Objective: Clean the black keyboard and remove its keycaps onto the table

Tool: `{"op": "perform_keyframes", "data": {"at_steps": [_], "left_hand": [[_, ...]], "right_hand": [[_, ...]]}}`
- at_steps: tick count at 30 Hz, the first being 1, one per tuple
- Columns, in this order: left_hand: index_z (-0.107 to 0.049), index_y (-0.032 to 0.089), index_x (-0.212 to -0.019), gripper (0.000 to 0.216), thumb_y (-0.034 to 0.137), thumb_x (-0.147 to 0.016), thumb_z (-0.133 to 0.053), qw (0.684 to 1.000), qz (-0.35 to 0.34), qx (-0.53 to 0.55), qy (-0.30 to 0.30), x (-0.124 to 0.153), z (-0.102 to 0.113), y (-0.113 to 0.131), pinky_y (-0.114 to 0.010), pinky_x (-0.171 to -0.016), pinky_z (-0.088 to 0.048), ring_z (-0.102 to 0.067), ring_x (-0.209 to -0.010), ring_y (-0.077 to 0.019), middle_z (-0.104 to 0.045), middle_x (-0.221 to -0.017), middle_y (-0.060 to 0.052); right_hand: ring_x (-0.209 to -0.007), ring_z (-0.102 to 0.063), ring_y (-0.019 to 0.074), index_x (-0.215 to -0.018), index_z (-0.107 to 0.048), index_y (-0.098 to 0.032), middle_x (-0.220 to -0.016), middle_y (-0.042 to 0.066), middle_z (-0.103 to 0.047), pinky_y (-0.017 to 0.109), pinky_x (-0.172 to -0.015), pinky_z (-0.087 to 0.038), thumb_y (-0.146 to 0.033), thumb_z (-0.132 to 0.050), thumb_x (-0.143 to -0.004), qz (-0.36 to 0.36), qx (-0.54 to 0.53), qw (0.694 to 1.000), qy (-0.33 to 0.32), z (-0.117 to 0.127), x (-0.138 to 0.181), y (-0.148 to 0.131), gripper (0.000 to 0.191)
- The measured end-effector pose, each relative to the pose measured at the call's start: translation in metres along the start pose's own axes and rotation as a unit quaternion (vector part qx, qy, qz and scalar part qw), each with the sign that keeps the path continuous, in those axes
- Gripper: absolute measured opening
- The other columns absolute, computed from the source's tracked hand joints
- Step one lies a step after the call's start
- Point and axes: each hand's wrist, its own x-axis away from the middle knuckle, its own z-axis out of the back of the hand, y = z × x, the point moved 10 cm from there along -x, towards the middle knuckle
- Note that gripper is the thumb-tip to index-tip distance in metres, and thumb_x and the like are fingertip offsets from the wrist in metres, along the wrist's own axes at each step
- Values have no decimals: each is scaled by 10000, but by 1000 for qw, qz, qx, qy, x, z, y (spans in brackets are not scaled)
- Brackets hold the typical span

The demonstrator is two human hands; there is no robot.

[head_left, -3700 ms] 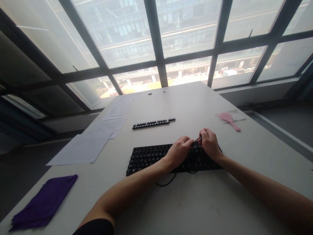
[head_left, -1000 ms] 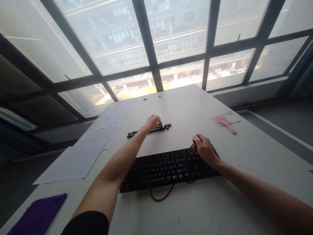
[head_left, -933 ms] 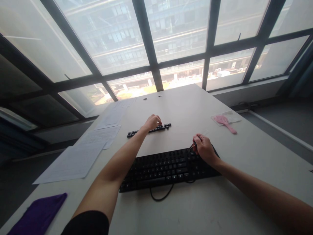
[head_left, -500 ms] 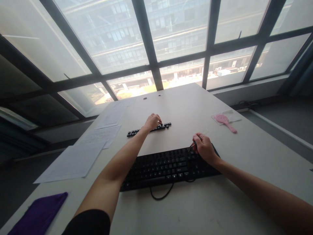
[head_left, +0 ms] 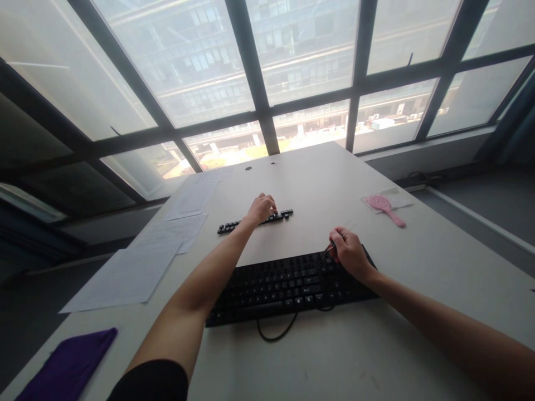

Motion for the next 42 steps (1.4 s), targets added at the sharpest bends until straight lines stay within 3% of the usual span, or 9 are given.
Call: {"op": "perform_keyframes", "data": {"at_steps": [13,31,36,42], "left_hand": [[-778,210,-748,154,226,-837,-653,1000,-9,17,19,4,11,6,-383,-933,-416,-549,-1011,-250,-706,-1042,-71],[-790,222,-795,206,254,-856,-596,999,20,42,6,5,-8,-9,-405,-977,-412,-537,-1044,-266,-700,-1066,-68],[-782,222,-868,242,268,-899,-546,999,6,36,18,7,-5,0,-428,-1016,-381,-496,-1075,-272,-651,-1154,-69],[-762,228,-822,253,214,-903,-523,999,1,31,7,8,-5,9,-447,-1033,-372,-450,-1123,-289,-582,-1250,-63]], "right_hand": [[-360,-459,131,-735,-496,-233,-485,-44,-548,245,-363,-347,-412,-472,-897,-3,-1,1000,0,0,-1,3,243],[-363,-462,131,-729,-493,-234,-485,-44,-547,244,-365,-349,-422,-475,-897,-1,2,1000,-3,-1,0,1,253],[-359,-464,133,-724,-493,-235,-480,-46,-546,246,-365,-348,-423,-475,-892,-2,7,1000,1,0,-1,2,253],[-359,-456,131,-729,-488,-233,-480,-46,-541,245,-366,-341,-419,-475,-898,2,4,1000,-3,-1,0,0,252]]}}
